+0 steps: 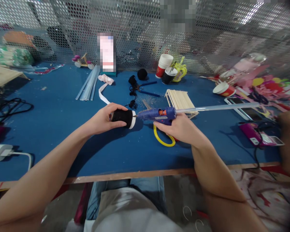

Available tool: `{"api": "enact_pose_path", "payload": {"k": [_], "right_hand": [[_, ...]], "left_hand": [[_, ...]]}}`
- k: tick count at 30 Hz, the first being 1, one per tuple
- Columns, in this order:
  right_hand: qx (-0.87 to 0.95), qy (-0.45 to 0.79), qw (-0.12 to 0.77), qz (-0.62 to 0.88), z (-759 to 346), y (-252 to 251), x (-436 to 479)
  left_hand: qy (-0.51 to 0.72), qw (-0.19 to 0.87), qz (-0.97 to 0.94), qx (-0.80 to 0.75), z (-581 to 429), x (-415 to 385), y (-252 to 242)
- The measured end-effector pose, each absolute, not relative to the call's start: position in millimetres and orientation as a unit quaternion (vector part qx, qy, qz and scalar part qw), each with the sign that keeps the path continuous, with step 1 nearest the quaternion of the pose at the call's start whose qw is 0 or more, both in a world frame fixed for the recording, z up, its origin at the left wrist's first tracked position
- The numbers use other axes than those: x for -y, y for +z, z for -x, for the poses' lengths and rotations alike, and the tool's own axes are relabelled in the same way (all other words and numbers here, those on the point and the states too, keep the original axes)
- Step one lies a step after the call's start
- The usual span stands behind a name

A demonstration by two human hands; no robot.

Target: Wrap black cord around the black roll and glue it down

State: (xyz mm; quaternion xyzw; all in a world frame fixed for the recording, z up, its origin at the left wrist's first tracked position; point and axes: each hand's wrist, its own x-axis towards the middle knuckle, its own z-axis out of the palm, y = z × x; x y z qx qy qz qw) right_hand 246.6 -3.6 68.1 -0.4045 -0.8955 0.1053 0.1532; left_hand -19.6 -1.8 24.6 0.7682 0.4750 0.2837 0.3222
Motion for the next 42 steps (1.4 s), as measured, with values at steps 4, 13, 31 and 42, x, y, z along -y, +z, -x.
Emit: {"api": "enact_pose_path", "payload": {"k": [4, 13, 31, 42], "right_hand": [[0.896, 0.091, 0.148, 0.408, -246.6, 65.8, 3.4], [0.888, 0.104, 0.148, 0.422, -245.2, 65.9, 6.2], [0.878, 0.135, 0.174, 0.425, -243.8, 63.8, 6.6], [0.880, 0.120, 0.149, 0.434, -244.9, 62.7, 6.2]], "left_hand": [[0.282, 0.302, -0.771, -0.484, 19.3, 1.1, 23.9], [0.272, 0.288, -0.769, -0.502, 18.4, 1.6, 25.9], [0.282, 0.275, -0.770, -0.502, 18.9, 0.1, 24.2], [0.280, 0.278, -0.760, -0.517, 18.2, 0.5, 26.0]]}}
